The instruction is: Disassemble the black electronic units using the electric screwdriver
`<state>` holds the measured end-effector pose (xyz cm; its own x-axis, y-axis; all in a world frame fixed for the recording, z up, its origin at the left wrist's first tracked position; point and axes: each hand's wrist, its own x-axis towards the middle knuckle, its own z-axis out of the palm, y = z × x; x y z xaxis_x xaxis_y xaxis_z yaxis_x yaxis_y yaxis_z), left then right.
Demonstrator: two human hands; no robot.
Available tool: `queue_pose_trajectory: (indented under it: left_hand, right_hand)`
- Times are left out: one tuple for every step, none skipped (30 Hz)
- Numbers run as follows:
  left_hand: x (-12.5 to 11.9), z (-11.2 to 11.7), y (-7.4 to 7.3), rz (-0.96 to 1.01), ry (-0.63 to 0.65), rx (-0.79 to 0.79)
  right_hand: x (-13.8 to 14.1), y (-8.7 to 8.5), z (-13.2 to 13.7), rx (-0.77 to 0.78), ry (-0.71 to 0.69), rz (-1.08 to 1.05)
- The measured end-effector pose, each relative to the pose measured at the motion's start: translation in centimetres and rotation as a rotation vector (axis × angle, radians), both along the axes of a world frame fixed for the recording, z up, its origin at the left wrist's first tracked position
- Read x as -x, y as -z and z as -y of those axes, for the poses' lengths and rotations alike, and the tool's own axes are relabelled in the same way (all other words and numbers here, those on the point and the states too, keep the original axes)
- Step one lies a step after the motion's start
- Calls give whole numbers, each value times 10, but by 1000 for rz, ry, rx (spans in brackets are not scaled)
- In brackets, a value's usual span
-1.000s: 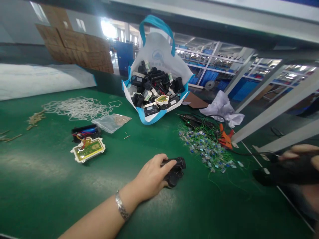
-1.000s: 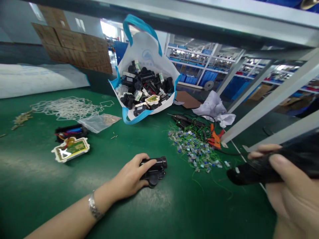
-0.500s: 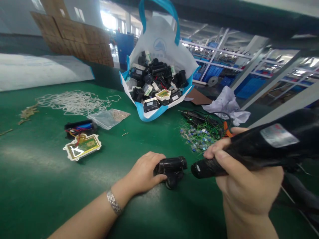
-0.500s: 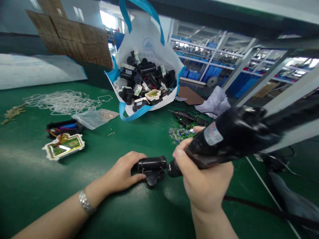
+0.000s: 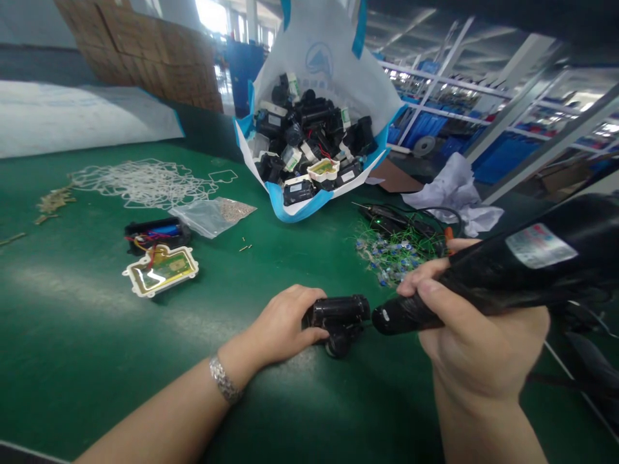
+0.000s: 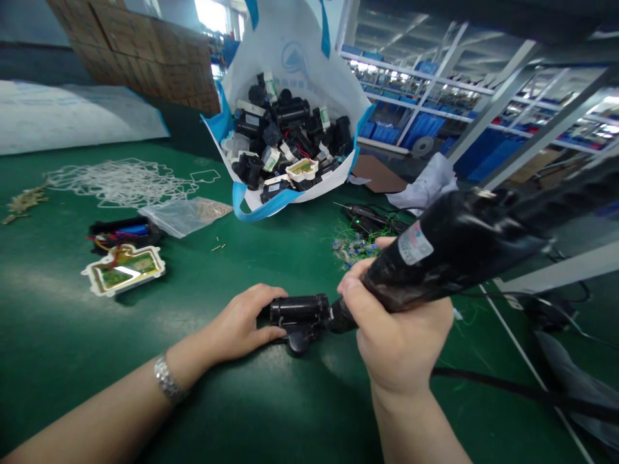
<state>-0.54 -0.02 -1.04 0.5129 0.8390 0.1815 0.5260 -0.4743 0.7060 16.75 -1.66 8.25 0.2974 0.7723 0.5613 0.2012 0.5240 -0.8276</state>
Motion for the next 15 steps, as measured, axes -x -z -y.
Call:
queue_pose_trajectory:
  left_hand:
    - [0, 0, 0, -2, 0, 2]
    - [0, 0, 0, -3, 0, 0]
    - [0, 0, 1, -3, 1, 0]
    - [0, 0, 1, -2, 0, -1]
    - [0, 0, 1, -1, 1, 0]
    - [0, 0, 1, 2, -1, 1]
    - [-1, 0, 1, 5, -4, 2]
    - [-1, 1, 1, 8, -5, 5]
    - [-1, 1, 1, 9, -3, 7]
    - [-1, 2, 1, 11, 0, 7]
    - [0, 2, 0, 12, 6, 4]
    - [0, 2, -1, 11, 13, -2]
    - [1, 2, -1, 10, 26, -9]
    - [2, 2, -2, 12, 41, -17]
    - [3, 1, -3, 16, 56, -24]
  right_hand:
    - [0, 0, -1, 1, 4, -2]
    - [0, 0, -2, -2, 3, -5]
    - [0, 0, -4, -4, -1, -10]
    - [0, 1, -5, -11, -5, -17]
    - [0, 1, -7, -21, -8, -25]
    - [1, 1, -8, -29, -10, -30]
    - [1, 2, -9, -34, -6, -32]
    - [1, 2, -9, -34, -1, -29]
    - [1, 2, -8, -32, 4, -24]
    - [1, 2, -8, -29, 4, -19]
    - [0, 2, -7, -27, 1, -14]
    - [0, 1, -7, -31, -2, -12]
    - [0, 0, -6, -39, -10, -11]
    - [-1, -1, -6, -49, -21, -14]
    - [-2, -2, -6, -66, -28, -20]
